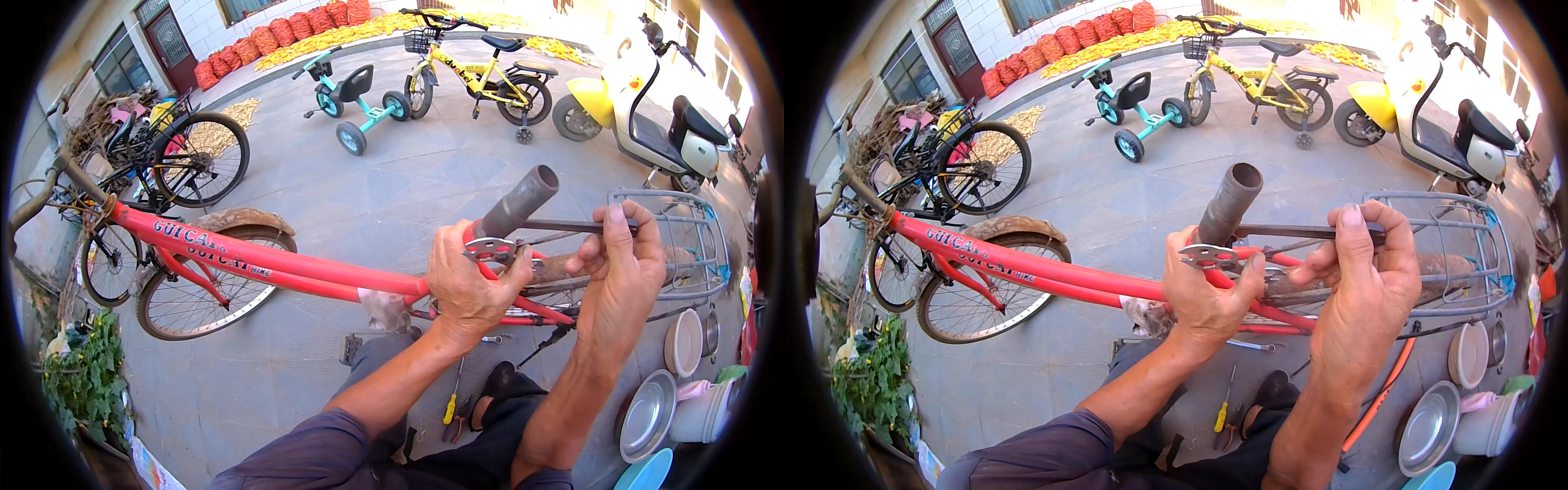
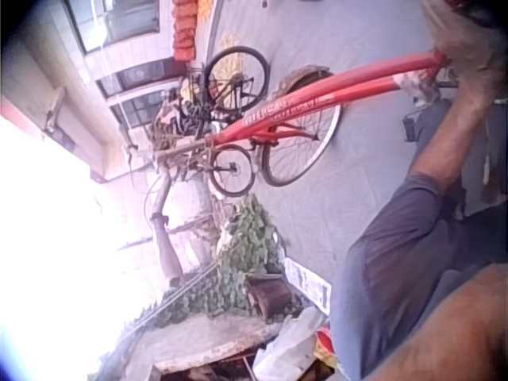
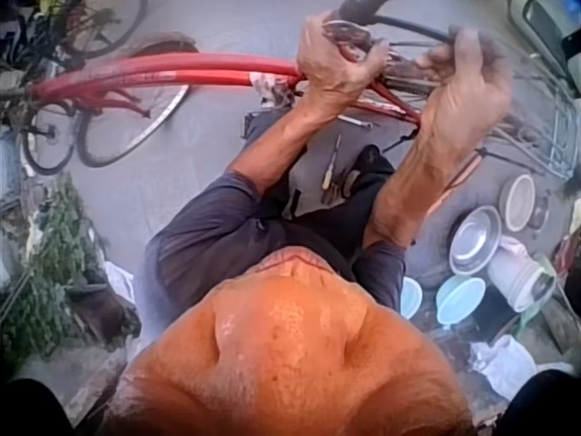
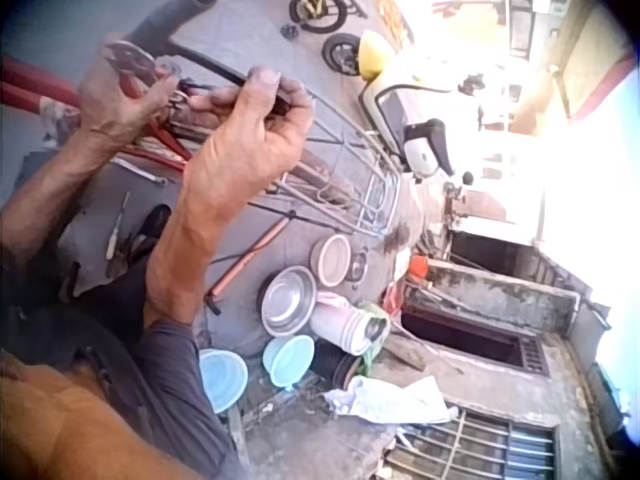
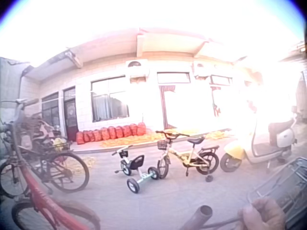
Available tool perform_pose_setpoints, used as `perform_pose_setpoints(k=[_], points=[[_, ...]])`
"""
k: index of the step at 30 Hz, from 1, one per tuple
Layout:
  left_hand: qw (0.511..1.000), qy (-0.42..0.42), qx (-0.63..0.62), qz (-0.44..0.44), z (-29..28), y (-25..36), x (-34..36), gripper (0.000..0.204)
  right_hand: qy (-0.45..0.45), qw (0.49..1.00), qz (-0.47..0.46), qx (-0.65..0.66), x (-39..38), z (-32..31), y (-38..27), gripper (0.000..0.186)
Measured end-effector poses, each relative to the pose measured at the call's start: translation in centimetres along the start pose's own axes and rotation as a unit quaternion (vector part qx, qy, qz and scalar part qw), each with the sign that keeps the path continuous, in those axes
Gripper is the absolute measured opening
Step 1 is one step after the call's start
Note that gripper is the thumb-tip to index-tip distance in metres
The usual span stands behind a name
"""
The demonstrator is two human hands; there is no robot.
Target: The person uses a wrench to tighten a bolt on the seat post of a red bicycle. After securing the seat post, the person picks up a bicycle pedal and wipes it with a cloth.
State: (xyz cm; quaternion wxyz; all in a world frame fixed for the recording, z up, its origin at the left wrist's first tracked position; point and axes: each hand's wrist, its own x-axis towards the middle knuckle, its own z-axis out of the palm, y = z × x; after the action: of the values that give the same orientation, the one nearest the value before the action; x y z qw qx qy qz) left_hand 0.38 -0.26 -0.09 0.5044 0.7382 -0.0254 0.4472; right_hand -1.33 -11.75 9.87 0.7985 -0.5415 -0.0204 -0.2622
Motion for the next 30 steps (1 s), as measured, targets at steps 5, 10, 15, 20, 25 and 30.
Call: perform_pose_setpoints(k=[5, 10, 15, 20, 25, 30], points=[[0.999, 0.018, 0.012, 0.029, 0.2, -0.6, 0.1, 0.063, 0.007, 1.000, -0.024, -0.002, -0.2, 1.1, -0.4, 0.017], [0.999, 0.027, 0.011, 0.045, 0.2, -0.7, 0.2, 0.064, 0.020, 0.998, -0.051, -0.016, -0.2, 2.3, -0.7, 0.019], [0.999, 0.018, 0.001, 0.032, 0.2, -0.6, 0.2, 0.063, -0.005, 0.997, -0.060, -0.041, 0.0, 2.0, -0.7, 0.019], [0.999, 0.012, 0.012, 0.034, 0.2, -0.3, 0.1, 0.063, -0.023, 0.997, -0.050, -0.053, 0.5, 1.2, -0.7, 0.020], [1.000, -0.002, -0.020, -0.008, 0.1, -0.6, -0.2, 0.063, -0.010, 0.995, -0.065, -0.075, 0.4, 1.6, -0.4, 0.020], [1.000, -0.016, 0.011, 0.012, -0.4, -0.1, 0.1, 0.056, 0.017, 0.998, -0.049, -0.045, 1.3, 1.4, 0.3, 0.018]])
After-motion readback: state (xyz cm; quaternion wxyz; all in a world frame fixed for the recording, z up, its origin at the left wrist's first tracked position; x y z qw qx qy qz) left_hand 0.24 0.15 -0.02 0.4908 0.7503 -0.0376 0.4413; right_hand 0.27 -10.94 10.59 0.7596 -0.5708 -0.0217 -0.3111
